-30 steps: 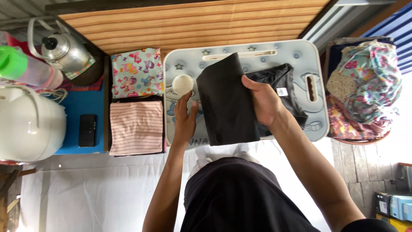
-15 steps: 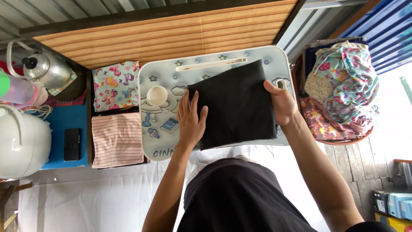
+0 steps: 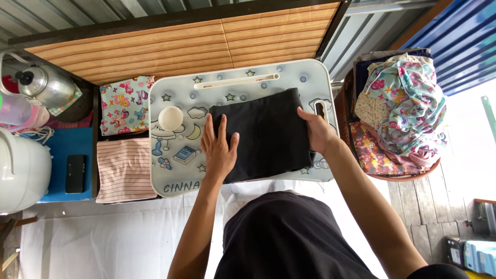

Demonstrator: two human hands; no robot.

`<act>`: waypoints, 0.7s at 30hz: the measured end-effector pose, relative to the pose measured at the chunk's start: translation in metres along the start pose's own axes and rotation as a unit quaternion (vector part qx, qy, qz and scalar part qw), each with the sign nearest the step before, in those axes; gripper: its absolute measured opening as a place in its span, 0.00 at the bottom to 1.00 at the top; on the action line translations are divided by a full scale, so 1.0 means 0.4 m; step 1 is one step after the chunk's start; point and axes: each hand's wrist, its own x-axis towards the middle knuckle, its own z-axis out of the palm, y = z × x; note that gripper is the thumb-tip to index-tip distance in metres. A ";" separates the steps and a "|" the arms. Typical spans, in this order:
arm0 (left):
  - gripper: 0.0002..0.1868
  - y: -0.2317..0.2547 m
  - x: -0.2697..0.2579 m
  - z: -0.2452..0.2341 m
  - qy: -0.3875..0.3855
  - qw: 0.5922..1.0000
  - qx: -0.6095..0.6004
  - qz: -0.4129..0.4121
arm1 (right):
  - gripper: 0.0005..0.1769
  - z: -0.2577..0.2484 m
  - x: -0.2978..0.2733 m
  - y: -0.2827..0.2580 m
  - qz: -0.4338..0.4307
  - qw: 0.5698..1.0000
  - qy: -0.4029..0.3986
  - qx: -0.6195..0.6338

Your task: The person folds a black t-shirt and a patterned cloth on a Cinnamoroll-themed folding board. The t-shirt is smoothed, folded in half, then folded again into a compact rectangle and placed aside. The patterned cloth is unfolded, smoothed, and folded into a smaller rectangle.

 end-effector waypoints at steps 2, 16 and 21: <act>0.31 0.003 0.007 -0.003 0.009 1.000 0.004 -0.004 | 0.31 0.008 -0.008 0.003 -0.032 0.997 0.016 -0.063; 0.17 0.038 0.151 -0.028 0.229 0.971 0.061 0.009 | 0.33 0.144 -0.085 0.077 -0.468 0.431 0.131 -0.761; 0.21 0.074 0.090 0.023 0.161 0.978 0.074 0.114 | 0.33 0.140 -0.059 0.138 -0.464 0.416 0.136 -0.770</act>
